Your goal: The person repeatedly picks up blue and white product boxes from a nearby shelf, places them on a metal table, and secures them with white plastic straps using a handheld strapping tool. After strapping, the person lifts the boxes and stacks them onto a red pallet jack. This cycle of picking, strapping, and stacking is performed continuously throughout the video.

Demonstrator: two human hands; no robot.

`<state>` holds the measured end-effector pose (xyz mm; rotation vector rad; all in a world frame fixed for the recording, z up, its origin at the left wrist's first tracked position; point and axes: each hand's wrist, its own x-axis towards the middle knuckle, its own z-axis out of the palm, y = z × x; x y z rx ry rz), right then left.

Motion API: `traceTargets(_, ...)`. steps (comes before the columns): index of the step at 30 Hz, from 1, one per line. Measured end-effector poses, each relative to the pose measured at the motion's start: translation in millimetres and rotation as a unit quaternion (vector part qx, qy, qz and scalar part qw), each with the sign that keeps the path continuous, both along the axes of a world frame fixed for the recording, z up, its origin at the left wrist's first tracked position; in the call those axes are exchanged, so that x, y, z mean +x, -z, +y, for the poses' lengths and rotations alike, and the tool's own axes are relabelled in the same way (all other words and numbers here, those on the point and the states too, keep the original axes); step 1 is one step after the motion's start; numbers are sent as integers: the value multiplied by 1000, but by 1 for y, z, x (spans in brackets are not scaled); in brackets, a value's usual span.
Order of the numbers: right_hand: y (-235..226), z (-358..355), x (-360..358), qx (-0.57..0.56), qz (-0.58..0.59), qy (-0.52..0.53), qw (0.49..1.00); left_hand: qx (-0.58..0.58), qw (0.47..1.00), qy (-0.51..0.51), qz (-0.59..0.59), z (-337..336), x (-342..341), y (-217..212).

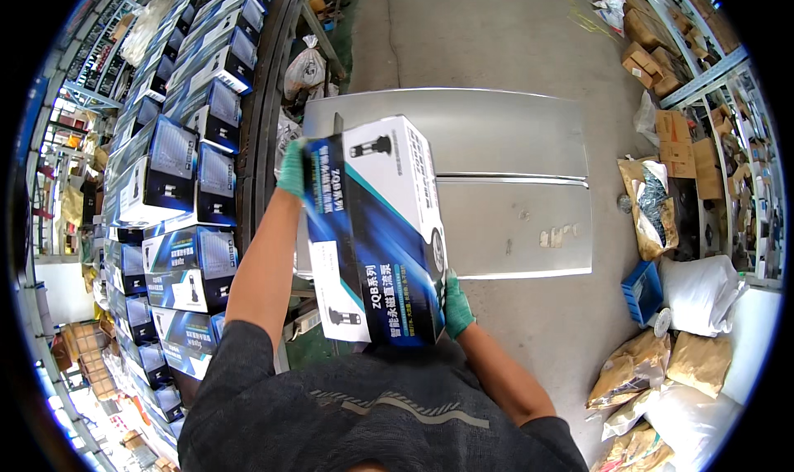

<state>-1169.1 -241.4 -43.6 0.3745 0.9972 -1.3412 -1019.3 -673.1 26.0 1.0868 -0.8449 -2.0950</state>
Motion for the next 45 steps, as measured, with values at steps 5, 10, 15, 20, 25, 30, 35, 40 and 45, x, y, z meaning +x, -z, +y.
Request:
traceTargets(5,3,13,-39,68,630,-343,693,-158,975,47,-151,23,-57,46)
traceTargets(10,-21,-48,-53,-26,273,-105,956,-72,990,105,-52,122,5,31)
traceTargets(15,-66,-99,-39,-121,318,-79,937,-104,974,192,-55,218,87,25)
traceTargets(20,-57,-141,-41,-73,255,-103,959,-175,966,142,-128,192,92,28)
traceTargets(25,-73,-160,-14,-33,193,-94,976,-181,967,115,-135,170,105,27)
traceTargets(30,-53,-152,-27,-27,245,-127,961,-252,949,86,-169,177,101,35)
traceTargets(35,-58,-155,-29,6,341,-147,929,-176,971,80,-138,176,99,28)
traceTargets(40,-73,-157,-30,78,562,-287,772,-127,984,69,-107,183,95,13)
traceTargets(45,-53,-158,-31,55,520,-239,818,-130,972,78,-182,185,95,16)
